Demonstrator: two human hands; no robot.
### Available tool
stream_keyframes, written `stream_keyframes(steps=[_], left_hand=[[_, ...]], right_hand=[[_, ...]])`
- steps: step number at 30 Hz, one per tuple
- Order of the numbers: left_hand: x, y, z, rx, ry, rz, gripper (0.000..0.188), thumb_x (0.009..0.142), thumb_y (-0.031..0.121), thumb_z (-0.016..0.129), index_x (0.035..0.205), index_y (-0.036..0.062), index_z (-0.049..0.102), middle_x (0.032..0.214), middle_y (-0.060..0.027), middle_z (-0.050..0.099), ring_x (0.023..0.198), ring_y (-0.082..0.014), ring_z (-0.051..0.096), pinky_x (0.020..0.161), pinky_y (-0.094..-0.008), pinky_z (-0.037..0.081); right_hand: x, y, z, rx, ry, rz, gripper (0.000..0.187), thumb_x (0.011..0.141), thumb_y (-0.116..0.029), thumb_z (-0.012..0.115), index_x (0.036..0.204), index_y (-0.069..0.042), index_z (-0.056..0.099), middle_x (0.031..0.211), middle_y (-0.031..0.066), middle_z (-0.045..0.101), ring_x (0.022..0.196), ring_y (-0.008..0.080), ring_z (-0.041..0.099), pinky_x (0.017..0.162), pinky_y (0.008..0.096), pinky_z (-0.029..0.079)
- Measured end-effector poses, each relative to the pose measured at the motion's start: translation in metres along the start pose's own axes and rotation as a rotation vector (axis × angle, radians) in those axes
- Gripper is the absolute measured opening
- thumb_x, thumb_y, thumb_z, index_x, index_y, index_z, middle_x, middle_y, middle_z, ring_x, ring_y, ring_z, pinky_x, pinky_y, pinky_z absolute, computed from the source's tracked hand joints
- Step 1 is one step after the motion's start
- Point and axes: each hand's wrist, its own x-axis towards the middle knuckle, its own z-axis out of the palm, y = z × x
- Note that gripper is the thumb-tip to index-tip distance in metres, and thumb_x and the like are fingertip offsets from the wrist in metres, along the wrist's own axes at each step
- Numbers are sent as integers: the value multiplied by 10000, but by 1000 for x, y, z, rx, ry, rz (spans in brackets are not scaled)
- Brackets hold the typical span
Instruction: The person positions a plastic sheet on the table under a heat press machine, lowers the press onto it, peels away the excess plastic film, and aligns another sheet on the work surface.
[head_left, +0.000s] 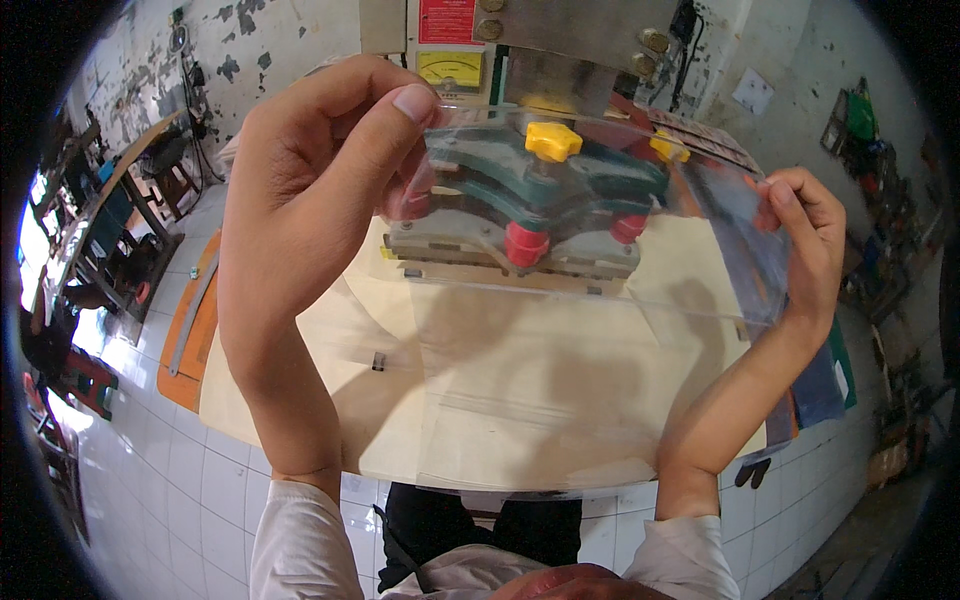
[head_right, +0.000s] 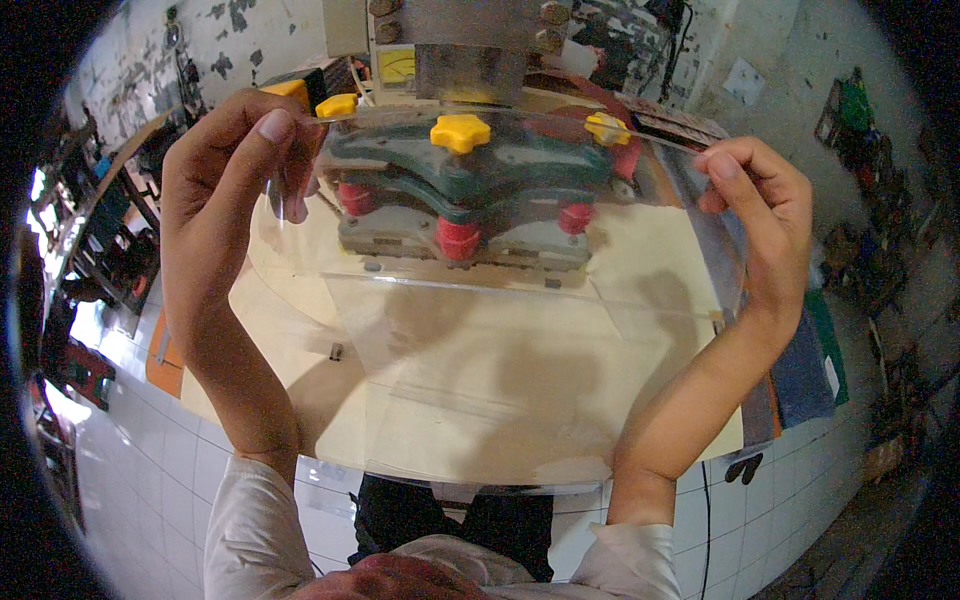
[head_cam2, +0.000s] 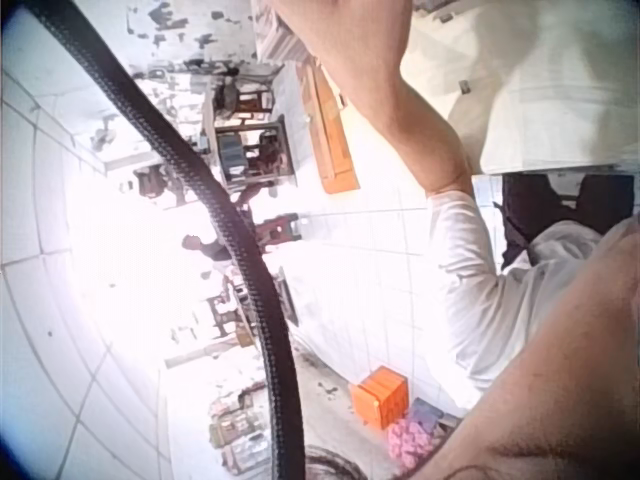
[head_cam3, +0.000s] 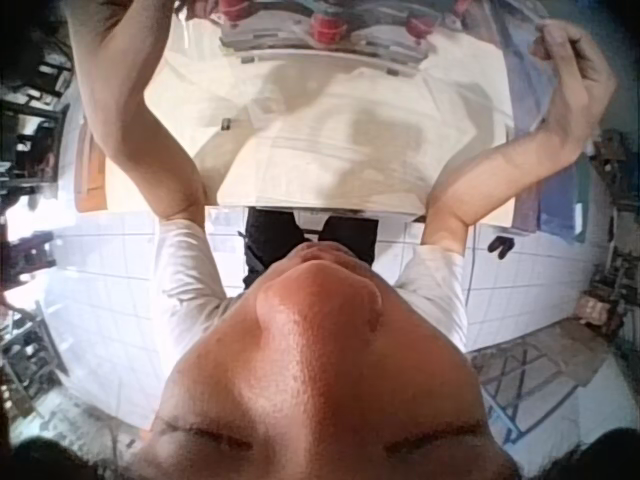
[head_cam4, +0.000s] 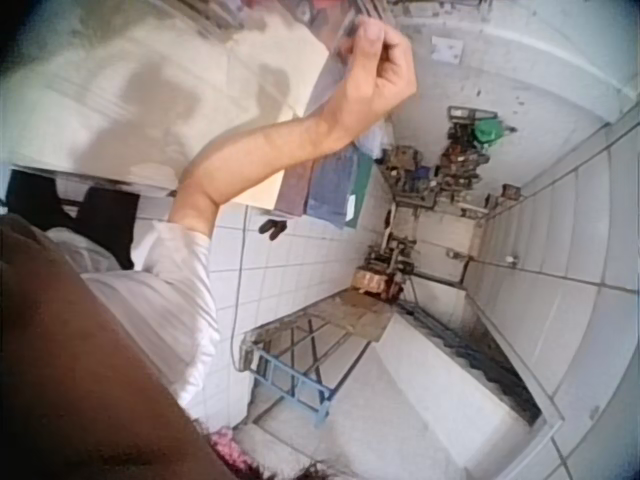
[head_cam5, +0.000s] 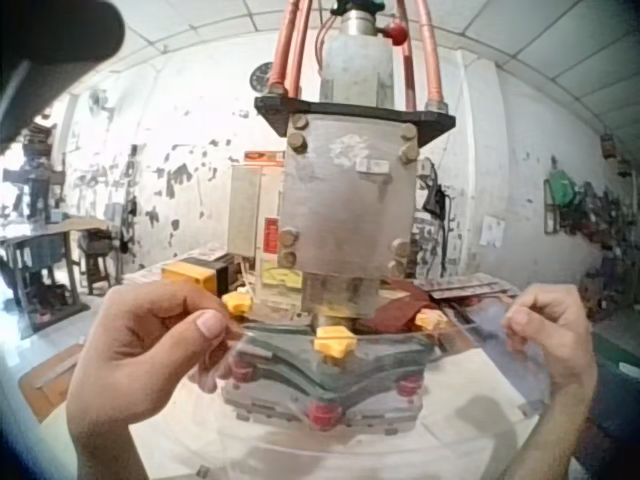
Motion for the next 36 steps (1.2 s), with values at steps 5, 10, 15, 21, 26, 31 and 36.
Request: stream_keyframes(steps=[5,10,15,21,26,31,36], left_hand=[[2,1,3,4,2,4,234,996,165,547,962,-48,638,718,-50,611,556,-83,515,522,-213,394],[2,-2,3,-14,17,-13,224,991,161,561,953,-43,645,741,-49,626,562,-80,517,517,-218,400],[0,1,2,33,20,-18,227,989,172,566,947,-35,646,742,-46,627,576,-77,531,508,-216,400],[0,0,1,68,12,-19,230,981,197,585,923,-16,648,727,-32,624,553,-73,533,493,-204,380],[0,0,3,61,17,-11,228,964,215,610,913,-3,652,680,-21,605,533,-67,526,481,-200,369],[-1,2,3,61,44,16,224,962,210,609,904,-3,646,670,-18,602,524,-67,525,476,-202,374],[-1,1,2,75,-15,28,211,961,192,604,897,-6,640,695,-18,603,529,-66,526,480,-201,384]], right_hand=[[0,0,-6,-28,-20,-20,231,905,-249,662,869,-20,666,811,5,633,687,79,512,643,221,388],[-1,-1,-4,-26,-3,-13,241,903,-258,665,863,-20,667,806,5,632,682,78,514,638,222,389],[0,-2,-2,-40,-14,-15,245,904,-258,664,854,-18,667,807,7,634,680,76,518,636,223,399],[-1,-2,1,-66,-24,-18,237,909,-250,659,855,-20,667,812,8,638,681,80,527,640,223,409],[0,-1,1,-64,-41,-25,233,912,-248,658,865,-20,669,819,12,641,683,80,531,646,223,414],[0,0,3,-74,-30,-15,246,924,-249,642,883,-8,668,777,1,598,684,76,518,652,218,394],[0,0,3,-91,-28,-14,259,935,-251,628,896,2,666,739,-9,559,688,73,506,656,213,375]])
